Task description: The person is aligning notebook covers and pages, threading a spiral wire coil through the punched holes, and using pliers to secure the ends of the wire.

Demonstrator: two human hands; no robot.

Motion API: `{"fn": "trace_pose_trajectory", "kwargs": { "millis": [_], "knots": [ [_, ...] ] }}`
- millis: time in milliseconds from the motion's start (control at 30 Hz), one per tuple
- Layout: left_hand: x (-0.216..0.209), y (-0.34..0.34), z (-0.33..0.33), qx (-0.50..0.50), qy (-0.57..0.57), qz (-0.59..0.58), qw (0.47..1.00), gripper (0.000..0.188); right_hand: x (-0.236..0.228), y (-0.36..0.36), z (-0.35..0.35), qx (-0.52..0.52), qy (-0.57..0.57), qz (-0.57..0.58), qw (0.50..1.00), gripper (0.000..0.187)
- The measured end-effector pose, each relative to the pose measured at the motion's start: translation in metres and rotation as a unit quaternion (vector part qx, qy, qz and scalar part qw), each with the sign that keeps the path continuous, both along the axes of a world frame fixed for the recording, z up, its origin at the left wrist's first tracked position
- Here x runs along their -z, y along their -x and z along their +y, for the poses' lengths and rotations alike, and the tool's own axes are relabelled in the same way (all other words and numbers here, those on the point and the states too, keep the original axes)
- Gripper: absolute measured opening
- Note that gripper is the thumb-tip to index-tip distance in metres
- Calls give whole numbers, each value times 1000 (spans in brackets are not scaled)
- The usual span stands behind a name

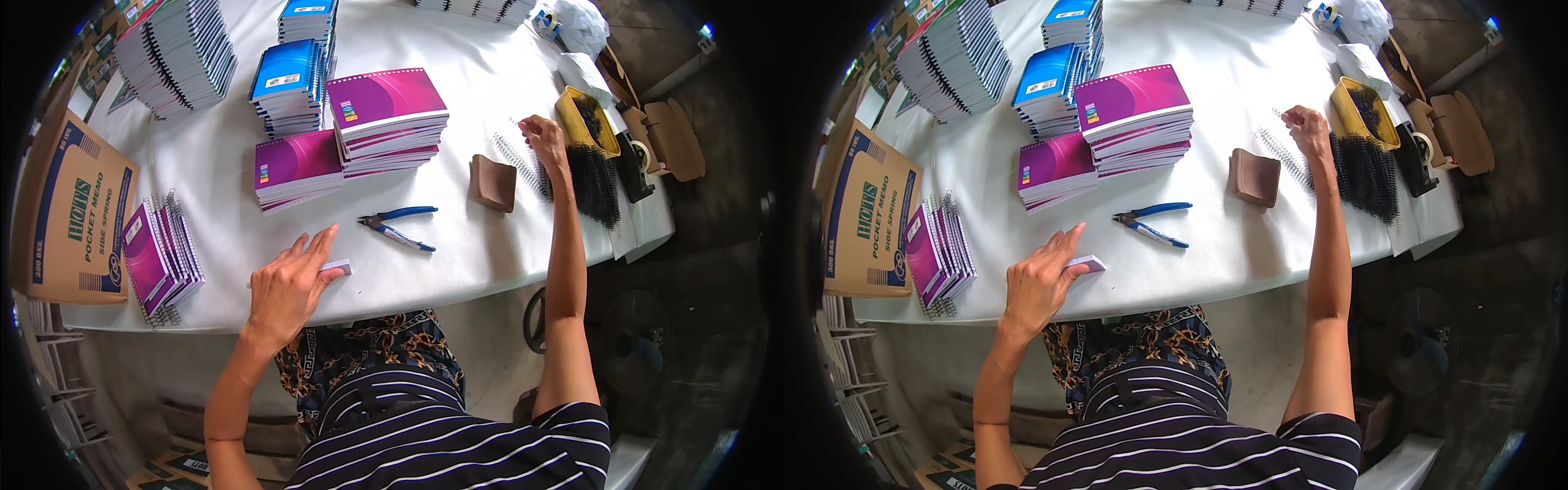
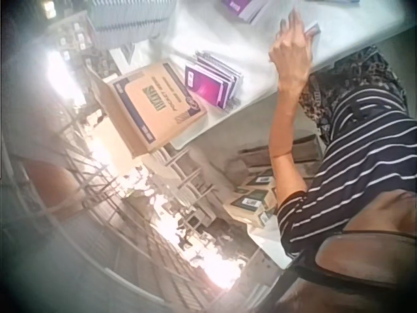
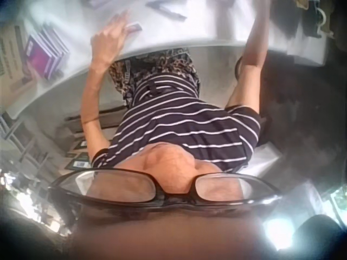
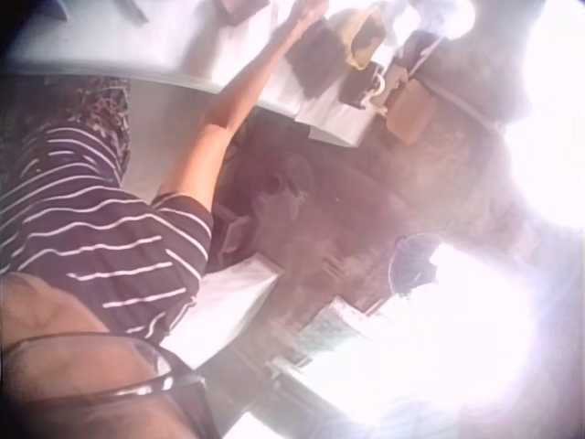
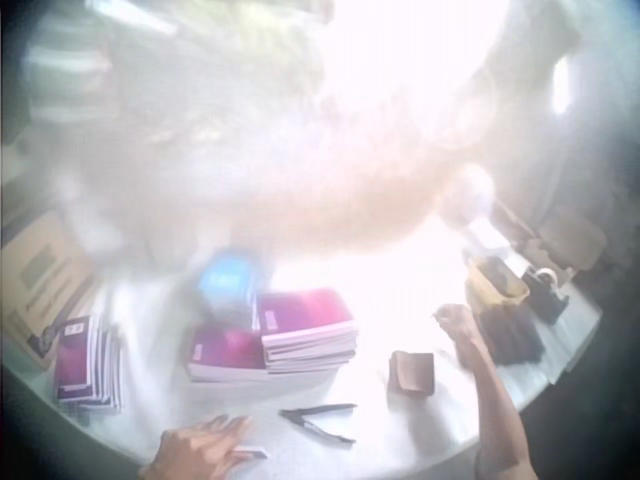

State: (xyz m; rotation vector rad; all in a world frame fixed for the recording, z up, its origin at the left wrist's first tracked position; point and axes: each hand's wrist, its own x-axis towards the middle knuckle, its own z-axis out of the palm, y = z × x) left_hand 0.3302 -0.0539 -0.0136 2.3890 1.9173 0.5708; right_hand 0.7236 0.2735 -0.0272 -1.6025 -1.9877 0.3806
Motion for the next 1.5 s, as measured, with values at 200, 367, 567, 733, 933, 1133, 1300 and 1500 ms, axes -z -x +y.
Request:
{"fn": "trace_pose_trajectory", "kwargs": {
  "millis": [200, 367, 567, 733, 933, 1133, 1300, 1500],
  "knots": [
    [4, 0, 1, 4, -18, -14, 1000, 57, -64, 74, -100, -188, -31, 21, 981, 18],
    [7, 1, 2, 18, -25, -15, 999, 57, -39, 167, -214, -374, 107, 183, 903, 22],
    [3, 1, 3, 22, -18, -11, 1000, 59, -18, 188, -222, -392, 190, 192, 880, 13],
    [3, 2, 3, 23, -16, -4, 1000, 61, -21, 187, -217, -446, 194, 125, 864, 15],
    [4, -5, 5, 9, 14, -37, 999, 61, -24, 188, -228, -440, 75, 45, 894, 23],
    [1, -7, 5, -1, 39, -66, 997, 51, -27, 191, -235, -435, 20, -62, 898, 23],
    [-2, -6, 4, -4, 58, -79, 995, 48, -33, 197, -239, -436, 21, -44, 899, 27],
    [-9, -3, 4, 22, 145, -4, 989, 45, -44, 191, -234, -443, 198, -28, 874, 17]
  ]
}}
